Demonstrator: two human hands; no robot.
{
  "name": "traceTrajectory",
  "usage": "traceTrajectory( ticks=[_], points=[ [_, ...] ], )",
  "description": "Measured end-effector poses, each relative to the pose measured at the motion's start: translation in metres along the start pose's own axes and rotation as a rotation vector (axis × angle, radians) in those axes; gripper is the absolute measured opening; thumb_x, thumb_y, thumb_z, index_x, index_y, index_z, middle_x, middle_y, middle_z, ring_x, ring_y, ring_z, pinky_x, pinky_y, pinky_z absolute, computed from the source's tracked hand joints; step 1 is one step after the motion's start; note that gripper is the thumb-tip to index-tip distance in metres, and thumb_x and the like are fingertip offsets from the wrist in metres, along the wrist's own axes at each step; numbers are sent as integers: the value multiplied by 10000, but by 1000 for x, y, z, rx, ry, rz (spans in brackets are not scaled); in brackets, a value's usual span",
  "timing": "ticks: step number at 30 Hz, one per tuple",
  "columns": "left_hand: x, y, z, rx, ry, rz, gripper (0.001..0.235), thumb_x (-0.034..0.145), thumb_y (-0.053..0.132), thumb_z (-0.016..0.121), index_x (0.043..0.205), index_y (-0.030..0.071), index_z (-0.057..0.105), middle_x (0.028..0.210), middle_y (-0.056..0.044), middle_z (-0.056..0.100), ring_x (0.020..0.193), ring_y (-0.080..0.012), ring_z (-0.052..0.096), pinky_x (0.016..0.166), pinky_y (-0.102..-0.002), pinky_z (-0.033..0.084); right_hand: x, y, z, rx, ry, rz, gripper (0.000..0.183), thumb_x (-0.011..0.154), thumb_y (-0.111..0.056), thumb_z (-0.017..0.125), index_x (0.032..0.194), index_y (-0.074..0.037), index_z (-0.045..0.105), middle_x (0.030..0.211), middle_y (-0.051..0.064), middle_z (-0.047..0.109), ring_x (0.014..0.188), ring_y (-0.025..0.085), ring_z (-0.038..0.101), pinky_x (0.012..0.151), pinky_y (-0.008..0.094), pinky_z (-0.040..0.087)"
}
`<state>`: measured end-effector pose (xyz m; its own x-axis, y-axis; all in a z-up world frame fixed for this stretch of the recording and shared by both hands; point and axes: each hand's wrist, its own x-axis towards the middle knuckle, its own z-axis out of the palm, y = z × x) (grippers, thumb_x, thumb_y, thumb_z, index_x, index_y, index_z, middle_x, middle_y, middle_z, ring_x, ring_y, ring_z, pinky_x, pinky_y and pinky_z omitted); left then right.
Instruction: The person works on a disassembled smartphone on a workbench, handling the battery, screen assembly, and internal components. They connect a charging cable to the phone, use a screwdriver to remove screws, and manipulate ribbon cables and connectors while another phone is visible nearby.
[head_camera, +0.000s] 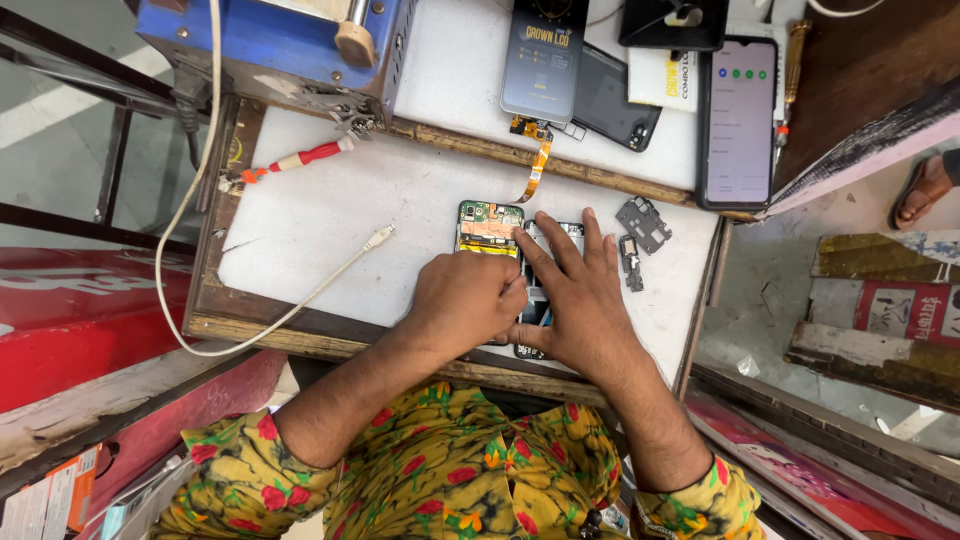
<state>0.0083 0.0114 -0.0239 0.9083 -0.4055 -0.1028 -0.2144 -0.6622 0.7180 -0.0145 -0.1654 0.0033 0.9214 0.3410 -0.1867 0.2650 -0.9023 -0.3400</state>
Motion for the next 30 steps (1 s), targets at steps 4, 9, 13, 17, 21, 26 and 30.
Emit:
traceTrajectory(
  ticks=[4,9,13,17,21,26,30],
  points=[
    [-13,-9,-11,-266,43,-20,265,895,240,709,723,48,648,610,-103,626,509,-263,598,524,-407,492,-2,-3,-2,1,-1,-6,1178,561,-590,921,1541,-204,393,1623,128,291,1513,515,86,1167,740,125],
    [-37,-45,-46,-656,72,68,191,981,132,646,820,29,649,725,-12,595,689,-108,528,613,-313,453,-5,-5,-6,5,4,2,1159,584,-595,908,1545,-200,395,1636,121,282,1518,507,66,1178,729,110],
    [-32,-82,-65,-980,168,-23,138,1022,99,635,941,-3,682,851,21,603,771,-71,501,671,-269,390,-3,-7,-5,-2,-6,-7,1138,607,-588,910,1543,-190,401,1637,123,266,1517,510,35,1165,738,105],
    [-25,-98,-72,-324,388,-185,145,994,152,686,920,27,688,753,-84,695,665,-139,635,628,-312,513,-23,-11,1,-16,249,-158,946,686,-492,876,1488,-151,508,1624,182,314,1511,537,129,1172,712,188],
    [-35,-92,-76,-81,310,-238,281,912,189,784,1065,41,601,925,-170,753,786,-297,730,724,-402,567,-84,-20,21,599,-40,-386,337,1019,-204,670,1353,-161,673,1496,108,655,1469,314,565,1242,467,446],
    [-27,-77,-79,-202,261,-64,606,870,133,753,1394,126,447,1202,-191,726,965,-362,760,828,-445,596,-96,-18,88,922,-669,-313,360,1094,-244,513,1388,-69,626,1484,111,608,1433,289,517,1208,419,390],
    [-21,-73,-71,-54,371,-36,666,885,142,766,1468,111,445,1183,-221,707,1041,-415,694,858,-471,570,-80,-13,125,938,-604,-202,365,1058,-334,579,1206,-26,709,1387,148,670,1331,299,601,1130,425,462]
  ],
)
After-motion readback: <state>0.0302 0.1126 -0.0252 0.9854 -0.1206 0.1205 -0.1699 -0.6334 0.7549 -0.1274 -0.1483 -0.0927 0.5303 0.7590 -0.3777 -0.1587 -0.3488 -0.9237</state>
